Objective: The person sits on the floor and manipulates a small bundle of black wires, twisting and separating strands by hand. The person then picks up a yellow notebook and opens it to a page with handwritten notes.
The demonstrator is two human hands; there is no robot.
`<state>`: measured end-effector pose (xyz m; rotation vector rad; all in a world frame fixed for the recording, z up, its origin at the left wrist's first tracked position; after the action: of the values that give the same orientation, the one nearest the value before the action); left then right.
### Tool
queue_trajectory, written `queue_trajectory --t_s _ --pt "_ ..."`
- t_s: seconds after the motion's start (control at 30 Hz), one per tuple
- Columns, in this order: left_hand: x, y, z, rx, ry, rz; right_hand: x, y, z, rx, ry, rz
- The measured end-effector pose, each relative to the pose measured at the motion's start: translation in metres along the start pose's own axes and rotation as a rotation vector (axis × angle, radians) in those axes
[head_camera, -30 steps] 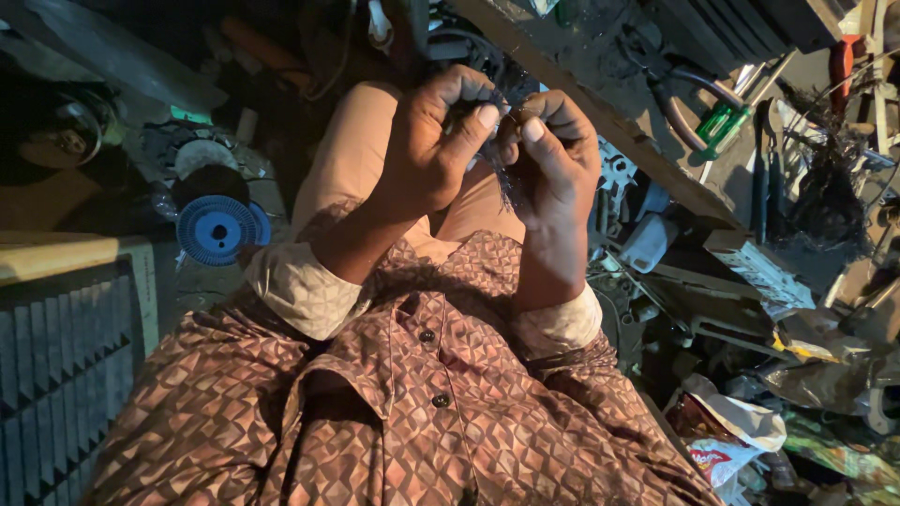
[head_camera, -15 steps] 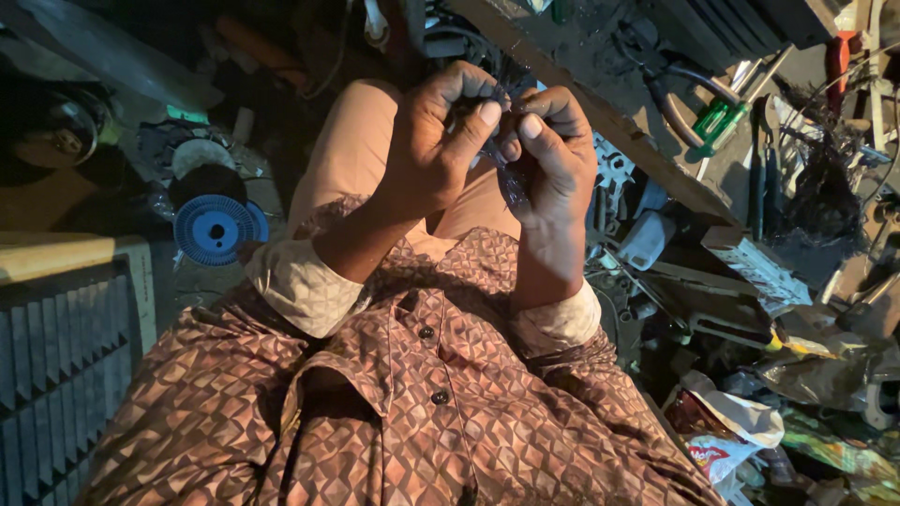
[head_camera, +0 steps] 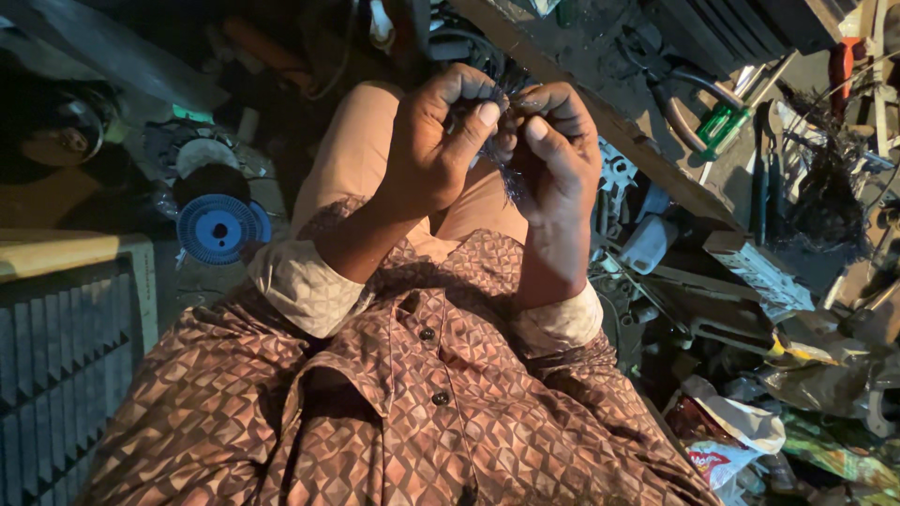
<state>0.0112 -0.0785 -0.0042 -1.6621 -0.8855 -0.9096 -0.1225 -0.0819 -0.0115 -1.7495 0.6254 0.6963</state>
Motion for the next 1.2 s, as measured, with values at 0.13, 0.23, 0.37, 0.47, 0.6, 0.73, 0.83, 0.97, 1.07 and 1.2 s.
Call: queue_trajectory --t_s 0.13,0.23,0.37,0.47,0.6,0.73,0.83,0.97,1.07,1.2 --pt "-0.001 0.000 0.002 0.006 0.020 -0.016 -0.002 0.004 0.001 0.050 -0.004 0.024" --pt "0.004 -0.001 0.002 0.001 -0.011 -0.036 -0.002 0.005 0.000 0.066 0.011 0.025" --pt "0.002 -0.004 0.001 -0.034 0.026 0.047 -0.003 0.003 -0.001 0.059 0.040 0.029" --pt "-0.002 -0.005 0.000 -0.048 0.063 0.151 -0.002 0.004 -0.001 0.041 0.036 0.029" --pt "-0.007 -0.005 -0.001 -0.062 0.094 0.187 0.002 0.011 0.001 0.045 0.042 0.031" --pt "-0.011 -0.005 -0.001 -0.056 0.088 0.166 0.009 0.012 0.001 -0.014 0.017 0.040" --pt "-0.010 -0.004 -0.001 -0.057 0.079 0.136 0.008 0.009 0.001 -0.032 0.012 0.091" --pt "-0.004 -0.001 0.000 -0.030 0.045 -0.026 -0.008 0.003 -0.001 0.005 0.052 0.063" --pt "0.000 -0.002 0.000 -0.026 0.022 -0.063 -0.017 -0.003 -0.003 0.001 0.118 0.111" --pt "0.004 -0.003 0.000 -0.027 -0.013 -0.090 -0.022 0.001 -0.003 0.023 0.189 0.245"
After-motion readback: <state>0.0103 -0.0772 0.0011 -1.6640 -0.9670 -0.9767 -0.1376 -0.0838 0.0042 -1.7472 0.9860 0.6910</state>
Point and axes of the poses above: each hand's wrist, its own z-axis away from the middle knuckle, its own y-axis out of the back of the hand, x = y × z, the point moved 9 cm from there along -z, towards the middle knuckle, and after that the axes turned 7 degrees about y, right-handed, at the moved point
